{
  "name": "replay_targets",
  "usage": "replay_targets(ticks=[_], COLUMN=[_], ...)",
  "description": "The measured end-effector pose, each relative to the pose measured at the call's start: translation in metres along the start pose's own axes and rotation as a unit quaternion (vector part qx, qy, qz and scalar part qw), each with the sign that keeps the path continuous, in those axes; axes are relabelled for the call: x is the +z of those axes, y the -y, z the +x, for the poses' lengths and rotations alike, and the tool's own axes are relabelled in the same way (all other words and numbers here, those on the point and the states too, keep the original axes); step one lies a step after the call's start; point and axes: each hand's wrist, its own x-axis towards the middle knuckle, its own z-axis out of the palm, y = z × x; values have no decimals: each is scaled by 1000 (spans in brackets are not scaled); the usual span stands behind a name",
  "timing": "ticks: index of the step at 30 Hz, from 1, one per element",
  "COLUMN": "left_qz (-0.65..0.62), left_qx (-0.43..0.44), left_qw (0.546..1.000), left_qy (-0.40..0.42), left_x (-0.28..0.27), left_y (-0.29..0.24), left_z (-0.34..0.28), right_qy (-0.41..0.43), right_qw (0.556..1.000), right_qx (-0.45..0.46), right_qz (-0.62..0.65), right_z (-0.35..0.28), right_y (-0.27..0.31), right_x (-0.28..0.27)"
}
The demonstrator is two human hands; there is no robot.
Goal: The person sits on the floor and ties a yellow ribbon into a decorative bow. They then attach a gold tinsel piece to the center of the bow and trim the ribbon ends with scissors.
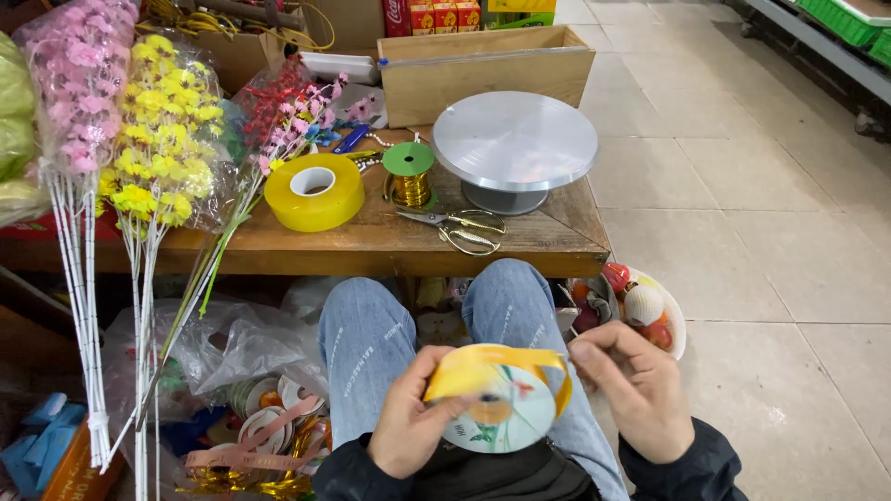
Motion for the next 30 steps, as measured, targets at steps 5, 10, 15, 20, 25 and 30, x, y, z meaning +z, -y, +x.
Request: replay_targets(ticks=[5,10,15,20,25,30], left_qz=[-238,-306,-313,-332,-348,-371], left_qx=[-90,-175,-229,-238,-195,-174], left_qw=[945,869,839,825,828,832], left_qy=[-207,-349,-383,-390,-393,-374], left_x=[-14,-30,-26,-30,-35,-44], left_y=[23,15,13,12,0,11], left_z=[10,9,10,8,2,-3], right_qy=[-116,-155,-89,5,54,106], right_qw=[979,981,922,818,689,739], right_qx=[101,117,65,-94,-219,-101], right_qz=[133,4,-372,-567,-689,-657], right_z=[16,80,185,227,204,185], right_y=[-51,-96,-189,-236,-263,-222], right_x=[-19,-38,-83,-84,-61,-60])
